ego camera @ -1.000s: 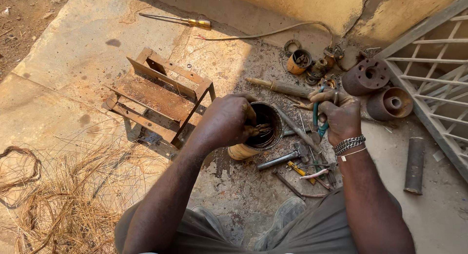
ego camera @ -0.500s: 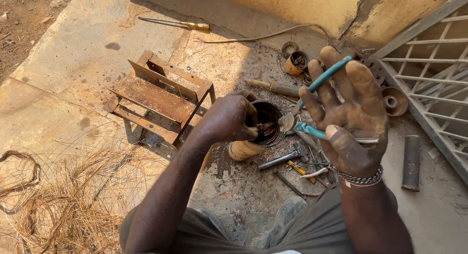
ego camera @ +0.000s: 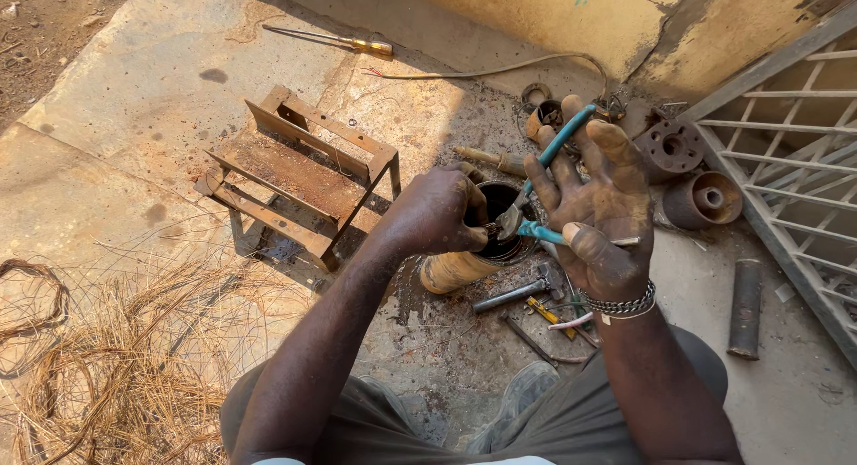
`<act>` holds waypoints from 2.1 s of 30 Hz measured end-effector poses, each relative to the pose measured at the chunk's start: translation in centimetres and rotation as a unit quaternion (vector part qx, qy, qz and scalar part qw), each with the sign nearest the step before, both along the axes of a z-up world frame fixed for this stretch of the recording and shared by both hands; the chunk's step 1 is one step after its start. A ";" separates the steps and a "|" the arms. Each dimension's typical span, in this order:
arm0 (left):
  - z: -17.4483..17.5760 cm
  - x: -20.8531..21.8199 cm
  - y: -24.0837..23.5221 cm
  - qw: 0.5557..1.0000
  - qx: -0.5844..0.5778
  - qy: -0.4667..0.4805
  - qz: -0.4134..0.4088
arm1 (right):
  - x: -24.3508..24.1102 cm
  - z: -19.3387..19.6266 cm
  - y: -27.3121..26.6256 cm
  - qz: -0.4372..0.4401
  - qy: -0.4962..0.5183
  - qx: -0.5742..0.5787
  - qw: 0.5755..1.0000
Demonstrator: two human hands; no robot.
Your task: The person uses pliers to cut copper wire from a coil inside a cylindrical container. They repeatedly pull wire from the coil, cut it, and drop the pieces onto the floor. The person switches between two pairs of pliers during the task.
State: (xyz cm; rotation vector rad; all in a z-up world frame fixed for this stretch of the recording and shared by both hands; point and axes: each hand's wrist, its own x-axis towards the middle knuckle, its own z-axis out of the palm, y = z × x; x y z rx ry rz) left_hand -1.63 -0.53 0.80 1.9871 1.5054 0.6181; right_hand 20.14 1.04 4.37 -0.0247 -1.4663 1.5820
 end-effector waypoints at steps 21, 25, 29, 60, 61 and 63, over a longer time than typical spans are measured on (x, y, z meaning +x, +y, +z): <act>-0.9 0.1 0.1 1.000 0.024 0.008 0.011 | -1.8 -0.1 -1.1 -0.067 0.060 -0.115 0.989; -0.6 0.0 0.1 1.000 0.021 -0.006 0.016 | -1.5 0.3 -1.3 -0.108 0.007 -0.040 0.993; -0.5 0.1 0.0 1.000 0.027 0.003 0.005 | -0.5 1.0 -1.2 -0.104 -0.044 -0.058 0.992; -0.8 -0.1 0.5 1.000 0.009 0.013 -0.005 | 1.3 1.4 -1.2 0.056 -0.147 0.059 0.986; -0.7 -0.1 0.4 0.999 0.039 -0.001 -0.004 | 1.2 1.5 -1.0 0.071 -0.135 0.037 0.988; -0.7 -0.1 0.2 0.997 0.076 -0.017 -0.001 | 1.0 1.7 -0.9 0.084 -0.120 0.001 0.989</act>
